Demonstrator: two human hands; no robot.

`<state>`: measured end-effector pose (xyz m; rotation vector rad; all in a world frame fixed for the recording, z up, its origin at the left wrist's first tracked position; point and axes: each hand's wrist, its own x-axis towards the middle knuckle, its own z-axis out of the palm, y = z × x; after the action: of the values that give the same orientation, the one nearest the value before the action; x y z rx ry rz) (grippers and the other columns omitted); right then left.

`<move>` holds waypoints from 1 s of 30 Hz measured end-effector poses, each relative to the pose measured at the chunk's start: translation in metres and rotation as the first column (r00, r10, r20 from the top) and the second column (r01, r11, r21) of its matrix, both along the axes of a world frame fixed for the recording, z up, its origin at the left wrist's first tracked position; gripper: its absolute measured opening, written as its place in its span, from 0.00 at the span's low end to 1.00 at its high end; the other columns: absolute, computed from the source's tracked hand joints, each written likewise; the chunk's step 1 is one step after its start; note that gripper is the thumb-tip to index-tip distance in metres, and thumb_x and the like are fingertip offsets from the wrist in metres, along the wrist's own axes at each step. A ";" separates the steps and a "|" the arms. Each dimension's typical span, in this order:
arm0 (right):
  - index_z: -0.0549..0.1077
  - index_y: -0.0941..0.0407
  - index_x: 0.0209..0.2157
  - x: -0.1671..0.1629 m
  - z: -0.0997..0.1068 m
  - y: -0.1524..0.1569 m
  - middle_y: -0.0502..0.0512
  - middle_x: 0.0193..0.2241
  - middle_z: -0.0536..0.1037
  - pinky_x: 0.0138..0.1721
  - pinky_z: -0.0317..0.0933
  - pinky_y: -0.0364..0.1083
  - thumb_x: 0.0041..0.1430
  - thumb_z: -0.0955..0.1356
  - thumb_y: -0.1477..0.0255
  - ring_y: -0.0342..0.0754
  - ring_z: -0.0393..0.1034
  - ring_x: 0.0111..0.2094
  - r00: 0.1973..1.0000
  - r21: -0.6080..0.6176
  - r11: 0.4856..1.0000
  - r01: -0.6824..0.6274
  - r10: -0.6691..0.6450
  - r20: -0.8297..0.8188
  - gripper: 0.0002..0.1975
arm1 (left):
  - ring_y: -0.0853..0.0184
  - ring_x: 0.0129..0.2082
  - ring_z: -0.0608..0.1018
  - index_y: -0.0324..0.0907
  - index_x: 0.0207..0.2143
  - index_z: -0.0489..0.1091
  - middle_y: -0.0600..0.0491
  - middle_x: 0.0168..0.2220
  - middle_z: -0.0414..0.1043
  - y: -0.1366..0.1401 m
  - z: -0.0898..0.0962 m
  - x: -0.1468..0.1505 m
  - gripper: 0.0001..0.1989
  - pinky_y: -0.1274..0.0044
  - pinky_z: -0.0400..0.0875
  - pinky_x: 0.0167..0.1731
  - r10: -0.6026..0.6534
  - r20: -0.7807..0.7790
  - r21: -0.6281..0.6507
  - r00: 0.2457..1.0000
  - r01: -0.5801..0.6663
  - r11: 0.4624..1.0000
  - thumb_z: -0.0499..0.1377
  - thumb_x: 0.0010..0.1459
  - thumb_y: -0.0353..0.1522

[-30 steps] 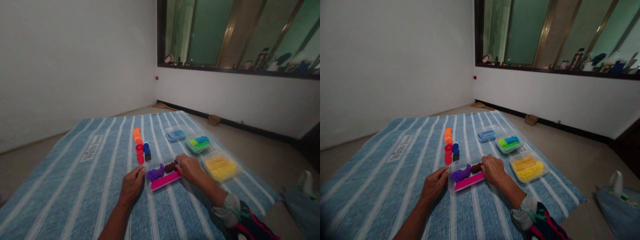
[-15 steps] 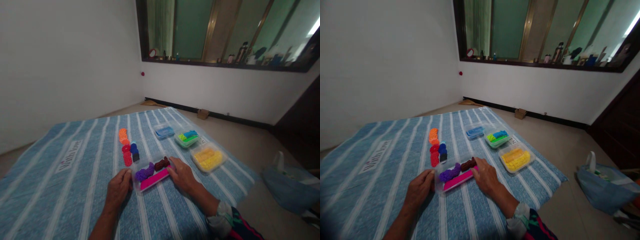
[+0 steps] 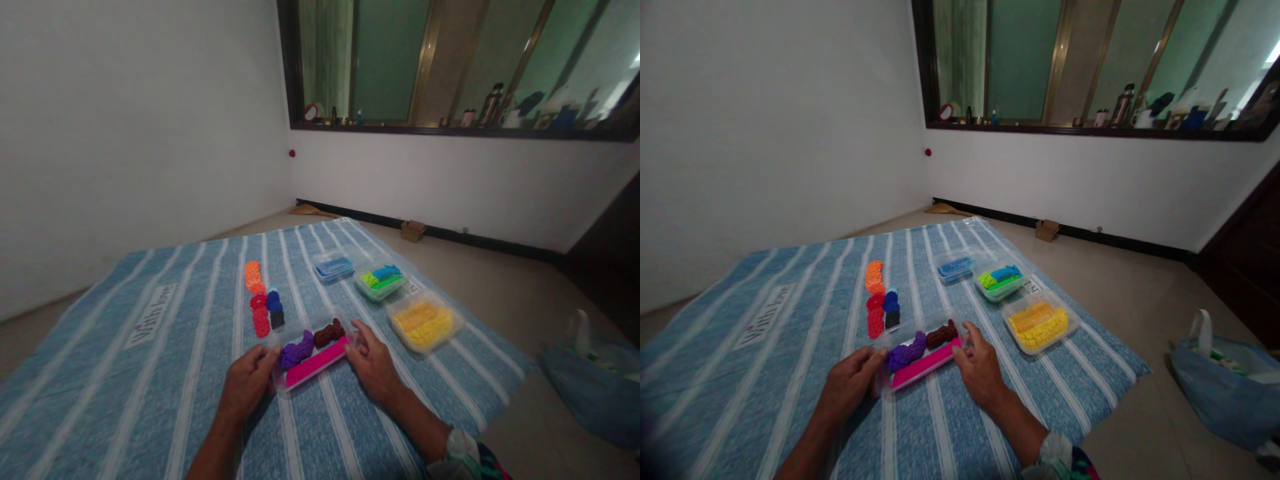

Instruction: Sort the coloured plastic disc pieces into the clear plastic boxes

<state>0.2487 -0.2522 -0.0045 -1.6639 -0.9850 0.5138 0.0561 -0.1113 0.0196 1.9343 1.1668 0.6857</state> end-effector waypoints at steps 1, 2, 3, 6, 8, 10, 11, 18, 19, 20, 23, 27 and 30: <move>0.60 0.59 0.57 0.000 -0.002 0.001 0.60 0.44 0.75 0.41 0.67 0.47 0.57 0.64 0.66 0.47 0.74 0.36 0.998 0.028 1.000 -0.006 0.007 -0.057 0.27 | 0.67 0.15 0.69 0.44 0.18 0.64 0.59 0.11 0.64 -0.001 0.001 0.001 0.19 0.76 0.62 0.22 0.002 0.006 -0.027 1.000 -0.001 1.000 0.54 0.53 0.47; 0.59 0.59 0.58 0.000 -0.004 0.002 0.61 0.45 0.75 0.42 0.67 0.47 0.57 0.64 0.66 0.48 0.74 0.37 0.993 0.059 0.998 -0.009 0.016 -0.116 0.28 | 0.67 0.15 0.69 0.43 0.18 0.64 0.59 0.11 0.64 -0.003 0.002 0.002 0.19 0.76 0.62 0.22 0.009 0.018 -0.051 1.000 -0.009 0.999 0.54 0.52 0.47; 0.58 0.59 0.58 0.001 -0.007 0.003 0.62 0.46 0.74 0.42 0.68 0.47 0.57 0.64 0.66 0.48 0.74 0.38 0.985 0.087 0.996 -0.007 0.022 -0.173 0.28 | 0.67 0.15 0.69 0.43 0.18 0.64 0.58 0.11 0.65 -0.004 0.002 0.003 0.19 0.76 0.62 0.21 0.023 0.032 -0.073 0.999 -0.020 0.997 0.55 0.52 0.47; 0.56 0.59 0.58 0.002 -0.014 0.005 0.65 0.49 0.72 0.40 0.68 0.48 0.56 0.64 0.65 0.50 0.74 0.42 0.955 0.134 0.991 0.021 0.020 -0.297 0.29 | 0.68 0.13 0.67 0.43 0.18 0.64 0.58 0.11 0.65 -0.009 0.001 0.007 0.18 0.77 0.60 0.19 0.065 0.079 -0.139 0.995 -0.053 0.989 0.56 0.51 0.46; 0.57 0.58 0.58 0.002 -0.018 0.006 0.66 0.50 0.71 0.38 0.68 0.48 0.56 0.65 0.64 0.51 0.74 0.41 0.943 0.141 0.989 0.042 0.007 -0.333 0.30 | 0.69 0.12 0.66 0.43 0.18 0.64 0.58 0.10 0.65 -0.011 -0.001 0.009 0.18 0.78 0.59 0.17 0.085 0.096 -0.162 0.992 -0.068 0.984 0.56 0.51 0.46; 0.57 0.58 0.58 0.002 -0.020 0.007 0.65 0.49 0.72 0.36 0.68 0.47 0.56 0.65 0.63 0.50 0.74 0.39 0.938 0.149 0.987 0.056 -0.001 -0.345 0.30 | 0.69 0.12 0.66 0.42 0.18 0.64 0.57 0.10 0.65 -0.013 -0.001 0.011 0.19 0.78 0.59 0.17 0.098 0.098 -0.170 0.990 -0.080 0.982 0.56 0.51 0.46; 0.58 0.58 0.58 0.002 -0.022 0.007 0.65 0.48 0.72 0.35 0.68 0.47 0.56 0.65 0.63 0.49 0.74 0.38 0.937 0.155 0.986 0.063 -0.005 -0.348 0.30 | 0.69 0.12 0.66 0.42 0.18 0.64 0.57 0.10 0.65 -0.013 -0.002 0.012 0.19 0.78 0.59 0.17 0.107 0.098 -0.168 0.989 -0.089 0.982 0.55 0.51 0.46; 0.58 0.58 0.59 0.004 -0.022 0.009 0.67 0.51 0.70 0.29 0.68 0.46 0.56 0.66 0.61 0.50 0.75 0.35 0.914 0.135 0.987 0.090 -0.028 -0.405 0.32 | 0.68 0.15 0.69 0.43 0.16 0.63 0.57 0.11 0.65 -0.006 -0.005 0.020 0.18 0.78 0.60 0.20 0.142 0.080 -0.091 0.987 -0.135 0.987 0.55 0.51 0.43; 0.58 0.58 0.60 0.004 -0.019 0.008 0.67 0.52 0.70 0.31 0.69 0.47 0.56 0.66 0.62 0.50 0.75 0.36 0.921 0.127 0.987 0.095 -0.039 -0.387 0.32 | 0.67 0.16 0.69 0.43 0.15 0.63 0.56 0.11 0.65 -0.004 -0.005 0.022 0.18 0.77 0.60 0.20 0.146 0.073 -0.080 0.987 -0.140 0.987 0.55 0.51 0.43; 0.58 0.59 0.60 0.004 -0.015 0.006 0.67 0.52 0.71 0.33 0.69 0.48 0.56 0.66 0.63 0.50 0.75 0.37 0.934 0.117 0.988 0.102 -0.055 -0.352 0.31 | 0.67 0.16 0.69 0.43 0.15 0.63 0.56 0.11 0.65 -0.003 -0.004 0.024 0.18 0.77 0.60 0.20 0.150 0.068 -0.070 0.986 -0.146 0.987 0.55 0.51 0.43; 0.63 0.59 0.58 0.005 -0.002 -0.003 0.65 0.49 0.73 0.38 0.69 0.48 0.55 0.66 0.68 0.49 0.74 0.36 0.983 0.067 0.990 0.124 -0.113 -0.145 0.28 | 0.65 0.17 0.70 0.43 0.14 0.63 0.55 0.12 0.66 0.001 -0.002 0.032 0.17 0.76 0.60 0.21 0.162 0.060 -0.039 0.985 -0.160 0.986 0.54 0.51 0.41; 0.72 0.58 0.49 0.017 0.024 -0.022 0.58 0.37 0.77 0.34 0.69 0.45 0.56 0.65 0.70 0.47 0.73 0.33 0.969 0.114 0.990 0.086 -0.110 0.221 0.19 | 0.64 0.18 0.71 0.44 0.14 0.63 0.55 0.12 0.66 0.009 -0.001 0.046 0.16 0.75 0.60 0.23 0.197 0.059 -0.002 0.979 -0.197 0.980 0.53 0.50 0.40; 0.75 0.56 0.41 0.045 0.056 -0.032 0.55 0.32 0.78 0.32 0.68 0.42 0.58 0.65 0.70 0.45 0.73 0.29 0.893 0.235 0.970 0.065 -0.161 0.421 0.12 | 0.64 0.19 0.72 0.44 0.14 0.62 0.55 0.12 0.67 0.015 0.000 0.056 0.16 0.75 0.61 0.24 0.212 0.028 0.001 0.977 -0.212 0.977 0.53 0.51 0.39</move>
<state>0.2940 -0.2846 0.0518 -1.6591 -1.2099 -0.0582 0.1120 -0.0962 0.0193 1.8137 1.3683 0.8245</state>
